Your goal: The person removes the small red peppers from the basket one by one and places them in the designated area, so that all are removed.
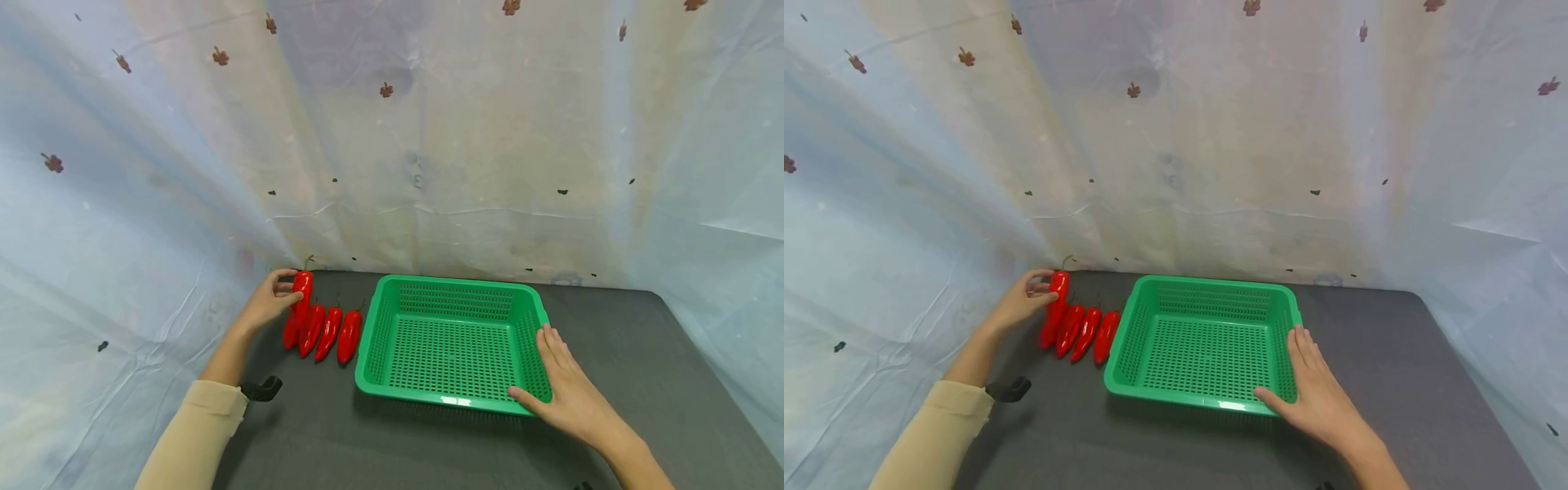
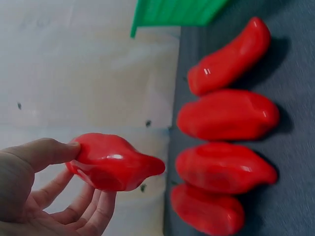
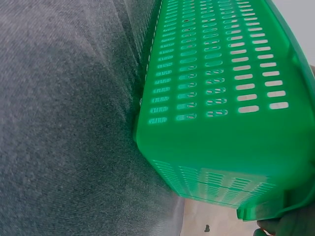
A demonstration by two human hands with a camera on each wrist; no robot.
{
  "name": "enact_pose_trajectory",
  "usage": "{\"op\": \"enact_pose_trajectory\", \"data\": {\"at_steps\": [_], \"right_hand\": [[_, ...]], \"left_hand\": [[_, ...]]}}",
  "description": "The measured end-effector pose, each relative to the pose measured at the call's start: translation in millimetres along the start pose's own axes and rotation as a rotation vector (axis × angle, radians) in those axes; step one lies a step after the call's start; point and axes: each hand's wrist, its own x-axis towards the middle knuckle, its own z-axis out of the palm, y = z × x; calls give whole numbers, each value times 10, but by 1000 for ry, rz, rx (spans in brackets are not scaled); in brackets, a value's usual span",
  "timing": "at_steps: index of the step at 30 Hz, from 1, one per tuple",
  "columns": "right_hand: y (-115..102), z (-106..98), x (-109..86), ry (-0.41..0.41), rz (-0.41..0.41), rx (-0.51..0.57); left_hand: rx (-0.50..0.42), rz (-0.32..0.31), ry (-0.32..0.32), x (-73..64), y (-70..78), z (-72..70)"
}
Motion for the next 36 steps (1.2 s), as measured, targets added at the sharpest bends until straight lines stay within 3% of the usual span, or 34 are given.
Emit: {"op": "enact_pose_trajectory", "data": {"at_steps": [10,16,25,36], "right_hand": [[26,15,8,13,-9,-3],[37,21,5,18,-10,-1],[47,32,-1,30,-16,-14],[35,30,3,31,-8,-14]], "left_hand": [[39,-102,70,60,-337,-126],[46,-151,60,66,-516,-173],[73,-170,41,110,-771,-210],[81,-203,-4,122,-829,-190]]}}
